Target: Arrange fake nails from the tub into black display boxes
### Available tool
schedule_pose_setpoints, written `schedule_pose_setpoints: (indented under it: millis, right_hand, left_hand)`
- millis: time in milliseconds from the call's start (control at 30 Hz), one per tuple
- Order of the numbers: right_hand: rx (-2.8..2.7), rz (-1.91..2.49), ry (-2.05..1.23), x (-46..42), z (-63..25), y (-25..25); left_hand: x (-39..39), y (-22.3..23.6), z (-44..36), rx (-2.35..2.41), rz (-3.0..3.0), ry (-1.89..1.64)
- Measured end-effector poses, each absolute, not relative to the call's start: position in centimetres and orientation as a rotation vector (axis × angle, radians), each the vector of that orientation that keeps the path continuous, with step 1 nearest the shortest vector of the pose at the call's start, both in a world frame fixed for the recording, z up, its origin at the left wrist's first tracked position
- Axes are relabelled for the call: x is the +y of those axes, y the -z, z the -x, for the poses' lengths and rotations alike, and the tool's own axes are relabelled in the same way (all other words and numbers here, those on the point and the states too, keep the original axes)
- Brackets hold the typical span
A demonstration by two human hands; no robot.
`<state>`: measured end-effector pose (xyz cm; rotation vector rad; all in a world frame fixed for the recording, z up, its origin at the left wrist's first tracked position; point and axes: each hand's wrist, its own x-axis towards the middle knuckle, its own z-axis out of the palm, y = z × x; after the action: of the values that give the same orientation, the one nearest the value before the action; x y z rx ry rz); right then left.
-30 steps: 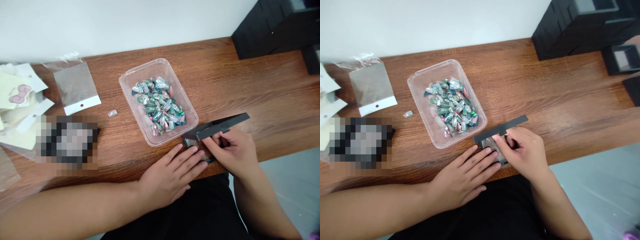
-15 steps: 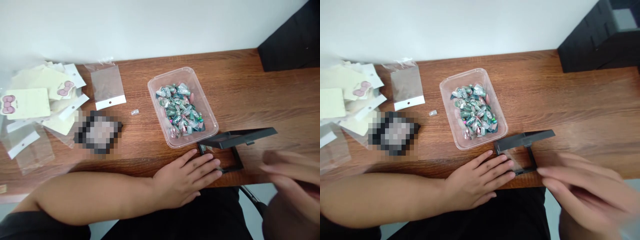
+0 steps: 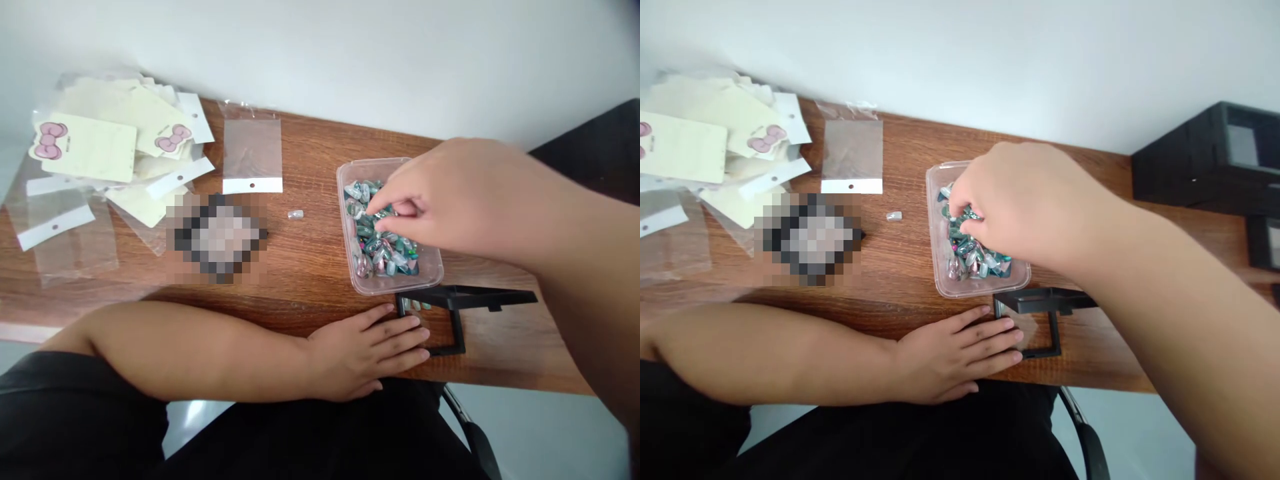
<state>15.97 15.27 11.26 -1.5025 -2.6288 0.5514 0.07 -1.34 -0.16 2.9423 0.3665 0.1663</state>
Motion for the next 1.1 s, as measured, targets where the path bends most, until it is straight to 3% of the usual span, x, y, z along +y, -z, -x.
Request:
schedule_pose_setpoints:
  millis: [100, 267, 567, 1100]
  right_hand:
    - [-2.953, 1.338, -0.6, 16.7, -14.7, -9.3]
    - [-2.952, 1.262, -0.66, 16.3, -15.6, -7.8]
    - [-2.963, 1.529, -0.788, 15.8, -14.9, -8.4]
    - [-2.629, 1.167, -1.356, 16.1, -17.5, -10.7]
  left_hand:
    - [-1.4, 0.2, -0.1, 0.371, -2.942, -0.178]
    - [-1.6, 0.4, -0.1, 0.387, -2.933, -0.201]
    - [-1.6, 0.4, -0.1, 0.399, -2.93, -0.229]
    - [-2.0, 0.9, -0.3, 0.418, -2.93, -0.252]
